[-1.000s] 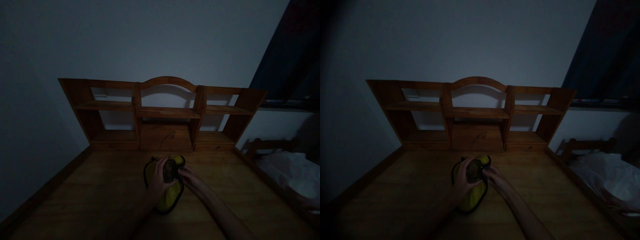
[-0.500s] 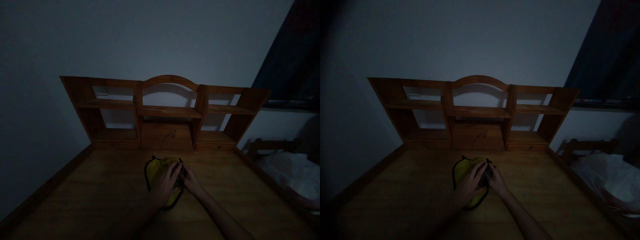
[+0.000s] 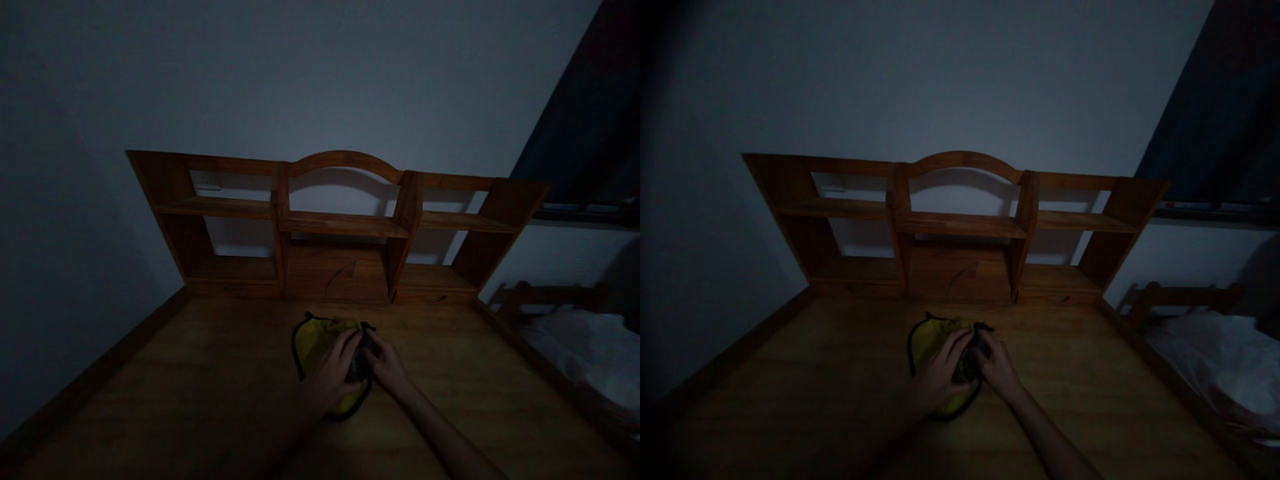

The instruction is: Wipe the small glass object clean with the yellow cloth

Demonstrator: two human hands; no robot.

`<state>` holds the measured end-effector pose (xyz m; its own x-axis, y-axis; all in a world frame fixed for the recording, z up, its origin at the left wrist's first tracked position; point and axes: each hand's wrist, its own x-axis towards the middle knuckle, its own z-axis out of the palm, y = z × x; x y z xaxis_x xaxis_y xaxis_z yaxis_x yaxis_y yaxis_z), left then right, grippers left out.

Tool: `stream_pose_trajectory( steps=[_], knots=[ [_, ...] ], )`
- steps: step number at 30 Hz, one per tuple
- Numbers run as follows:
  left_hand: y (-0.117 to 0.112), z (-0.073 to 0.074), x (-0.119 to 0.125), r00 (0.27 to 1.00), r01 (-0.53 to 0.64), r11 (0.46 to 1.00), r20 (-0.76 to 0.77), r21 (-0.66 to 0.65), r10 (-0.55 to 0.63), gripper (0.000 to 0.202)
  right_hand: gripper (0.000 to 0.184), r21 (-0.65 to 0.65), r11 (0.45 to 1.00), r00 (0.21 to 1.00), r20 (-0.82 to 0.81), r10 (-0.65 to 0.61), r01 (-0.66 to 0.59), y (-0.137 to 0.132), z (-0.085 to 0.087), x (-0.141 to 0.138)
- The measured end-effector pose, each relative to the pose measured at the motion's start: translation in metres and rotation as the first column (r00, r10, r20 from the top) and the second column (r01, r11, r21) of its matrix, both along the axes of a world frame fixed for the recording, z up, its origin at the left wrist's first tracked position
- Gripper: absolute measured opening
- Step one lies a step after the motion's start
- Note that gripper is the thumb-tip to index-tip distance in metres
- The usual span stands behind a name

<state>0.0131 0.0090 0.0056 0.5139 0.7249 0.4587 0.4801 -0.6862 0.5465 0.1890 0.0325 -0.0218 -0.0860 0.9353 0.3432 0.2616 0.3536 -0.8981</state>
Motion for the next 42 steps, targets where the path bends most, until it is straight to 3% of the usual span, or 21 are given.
stream_pose_trajectory(
  steps=[5,10,16,21,25,29,33,39,42],
  knots=[
    [0.003,-0.005,0.003,0.993,-0.096,0.994,0.072,0.047,0.092,0.089,0.037,-0.046,0.998,0.993,-0.112,0.039,-0.044,0.003,0.003,-0.002],
    [0.002,-0.004,0.006,0.970,-0.188,0.981,0.166,0.053,0.177,0.088,0.047,-0.191,0.980,0.944,-0.331,-0.009,-0.058,0.004,0.005,-0.006],
    [0.006,0.003,0.005,0.928,-0.230,0.973,0.308,0.026,0.211,0.080,0.039,-0.263,0.879,0.756,-0.637,0.152,-0.398,-0.003,0.016,-0.009],
    [0.017,-0.003,-0.002,0.895,-0.238,0.971,0.384,-0.015,0.225,0.082,0.033,-0.258,0.821,0.679,-0.706,0.199,-0.509,-0.008,0.023,-0.008],
    [0.020,-0.005,-0.006,0.888,-0.190,0.976,0.407,-0.106,0.217,0.081,0.036,-0.260,0.832,0.681,-0.710,0.179,-0.490,-0.010,0.023,-0.009],
    [0.018,0.006,-0.006,0.922,-0.106,0.992,0.367,-0.072,0.125,0.090,0.036,-0.270,0.865,0.692,-0.713,0.115,-0.422,-0.007,0.022,-0.008],
    [0.019,0.012,-0.007,0.938,-0.115,0.993,0.327,-0.027,0.117,0.083,0.036,-0.278,0.899,0.718,-0.694,0.057,-0.340,-0.004,0.024,-0.005],
    [0.022,0.003,-0.003,0.885,-0.095,0.995,0.454,-0.039,0.103,0.083,0.035,-0.279,0.921,0.743,-0.669,0.016,-0.271,-0.002,0.024,-0.004],
    [0.018,0.002,0.002,0.872,-0.122,0.991,0.470,-0.063,0.137,0.083,0.034,-0.268,0.915,0.728,-0.684,0.038,-0.300,-0.002,0.025,-0.003]
  ],
)
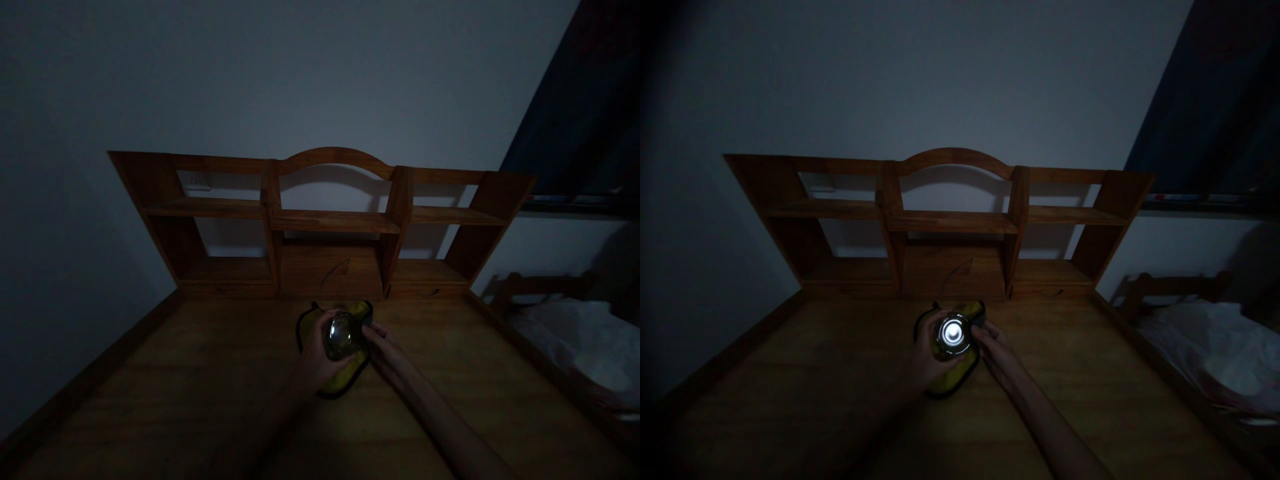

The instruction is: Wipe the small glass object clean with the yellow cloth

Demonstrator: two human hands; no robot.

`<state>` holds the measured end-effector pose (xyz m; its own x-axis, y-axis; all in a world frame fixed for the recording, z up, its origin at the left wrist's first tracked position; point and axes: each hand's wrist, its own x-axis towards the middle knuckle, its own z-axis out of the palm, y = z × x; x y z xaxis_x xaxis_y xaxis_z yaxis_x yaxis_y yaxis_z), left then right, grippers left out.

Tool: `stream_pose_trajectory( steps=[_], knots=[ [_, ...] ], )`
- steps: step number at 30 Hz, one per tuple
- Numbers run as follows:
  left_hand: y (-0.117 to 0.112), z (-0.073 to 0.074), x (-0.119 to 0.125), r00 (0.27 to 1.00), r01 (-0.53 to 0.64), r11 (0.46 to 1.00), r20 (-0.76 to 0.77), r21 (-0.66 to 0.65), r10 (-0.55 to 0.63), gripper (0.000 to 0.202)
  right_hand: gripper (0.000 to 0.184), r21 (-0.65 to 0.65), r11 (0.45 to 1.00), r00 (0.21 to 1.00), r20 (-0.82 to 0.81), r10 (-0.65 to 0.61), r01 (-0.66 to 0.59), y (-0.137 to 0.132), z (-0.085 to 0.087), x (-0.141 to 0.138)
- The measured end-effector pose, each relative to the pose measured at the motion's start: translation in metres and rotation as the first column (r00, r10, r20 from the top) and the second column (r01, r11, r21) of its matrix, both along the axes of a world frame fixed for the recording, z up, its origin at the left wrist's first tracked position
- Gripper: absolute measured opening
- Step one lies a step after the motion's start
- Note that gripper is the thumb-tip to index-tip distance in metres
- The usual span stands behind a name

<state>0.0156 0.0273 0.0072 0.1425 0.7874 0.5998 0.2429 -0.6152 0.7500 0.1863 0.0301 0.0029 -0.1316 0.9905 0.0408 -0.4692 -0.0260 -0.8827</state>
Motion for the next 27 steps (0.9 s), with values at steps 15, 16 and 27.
stream_pose_trajectory(
  steps=[15,16,27],
  knots=[
    [0.006,0.007,-0.004,0.958,-0.287,0.952,0.017,0.107,0.287,0.082,0.018,-0.094,0.995,0.991,-0.129,0.029,-0.042,0.004,-0.005,0.015],
    [0.007,0.005,-0.005,0.954,-0.299,0.949,0.035,0.101,0.297,0.082,0.016,-0.090,0.995,0.989,-0.144,0.023,-0.036,0.005,-0.006,0.017],
    [0.008,0.000,-0.004,0.961,-0.273,0.951,-0.005,0.144,0.276,0.075,0.040,0.077,0.995,0.993,0.089,-0.071,0.064,-0.003,0.003,-0.003]
  ],
)
